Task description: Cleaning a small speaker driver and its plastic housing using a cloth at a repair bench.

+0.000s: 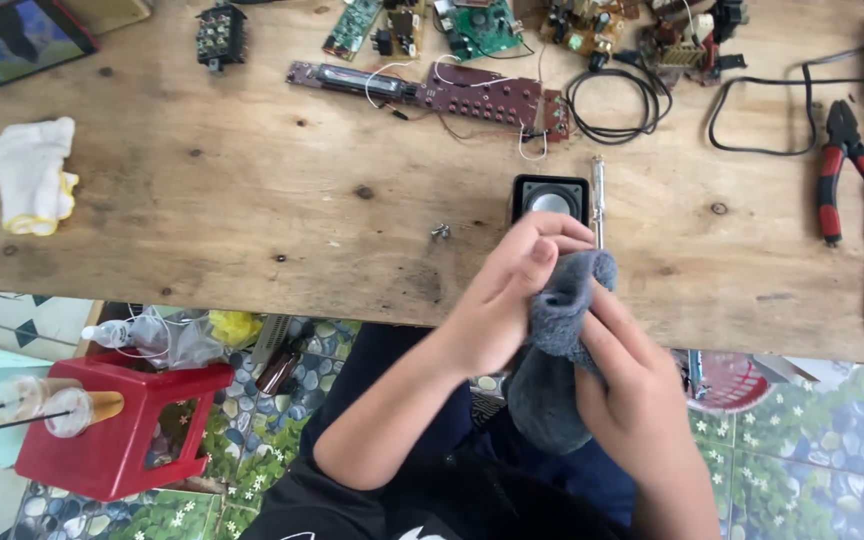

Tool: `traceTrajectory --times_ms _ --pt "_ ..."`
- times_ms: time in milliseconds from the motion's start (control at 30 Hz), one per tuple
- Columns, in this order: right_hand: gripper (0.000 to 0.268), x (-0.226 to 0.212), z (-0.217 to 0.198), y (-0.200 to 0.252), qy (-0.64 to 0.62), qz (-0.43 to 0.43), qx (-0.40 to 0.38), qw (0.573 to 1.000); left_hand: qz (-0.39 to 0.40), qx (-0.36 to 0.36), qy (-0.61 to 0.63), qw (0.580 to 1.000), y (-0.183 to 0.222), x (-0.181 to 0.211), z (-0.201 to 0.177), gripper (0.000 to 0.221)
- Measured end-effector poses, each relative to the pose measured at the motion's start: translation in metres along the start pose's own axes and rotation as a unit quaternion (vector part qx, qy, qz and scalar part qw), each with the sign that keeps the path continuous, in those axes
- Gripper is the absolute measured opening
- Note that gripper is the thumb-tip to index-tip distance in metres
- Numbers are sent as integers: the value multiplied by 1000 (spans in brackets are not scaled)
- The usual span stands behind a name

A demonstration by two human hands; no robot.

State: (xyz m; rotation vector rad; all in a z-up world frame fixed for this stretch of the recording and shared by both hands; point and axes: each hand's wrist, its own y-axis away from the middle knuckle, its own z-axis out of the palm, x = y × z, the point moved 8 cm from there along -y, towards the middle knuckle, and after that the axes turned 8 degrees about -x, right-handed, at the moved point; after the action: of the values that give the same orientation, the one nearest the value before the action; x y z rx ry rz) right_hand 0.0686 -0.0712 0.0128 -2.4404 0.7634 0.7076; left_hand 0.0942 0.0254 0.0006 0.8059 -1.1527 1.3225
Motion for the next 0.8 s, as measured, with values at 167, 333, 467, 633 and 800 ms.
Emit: traceTrajectory --times_ms 167,333,467,633,800 --pt "51 -1 -2 -1 -12 11 -28 999 57 51 -28 997 4 2 -7 51" --pt "45 2 -8 -2 17 17 -6 1000 47 50 3 998 3 -2 -6 52" --pt "35 0 -19 0 0 23 71 997 43 44 108 992 5 -5 -5 47" --pt "43 -6 0 3 23 -11 22 999 117 61 22 991 8 13 -1 42" --pt "39 -8 1 9 14 -48 -28 998 184 69 148 969 13 16 -7 32"
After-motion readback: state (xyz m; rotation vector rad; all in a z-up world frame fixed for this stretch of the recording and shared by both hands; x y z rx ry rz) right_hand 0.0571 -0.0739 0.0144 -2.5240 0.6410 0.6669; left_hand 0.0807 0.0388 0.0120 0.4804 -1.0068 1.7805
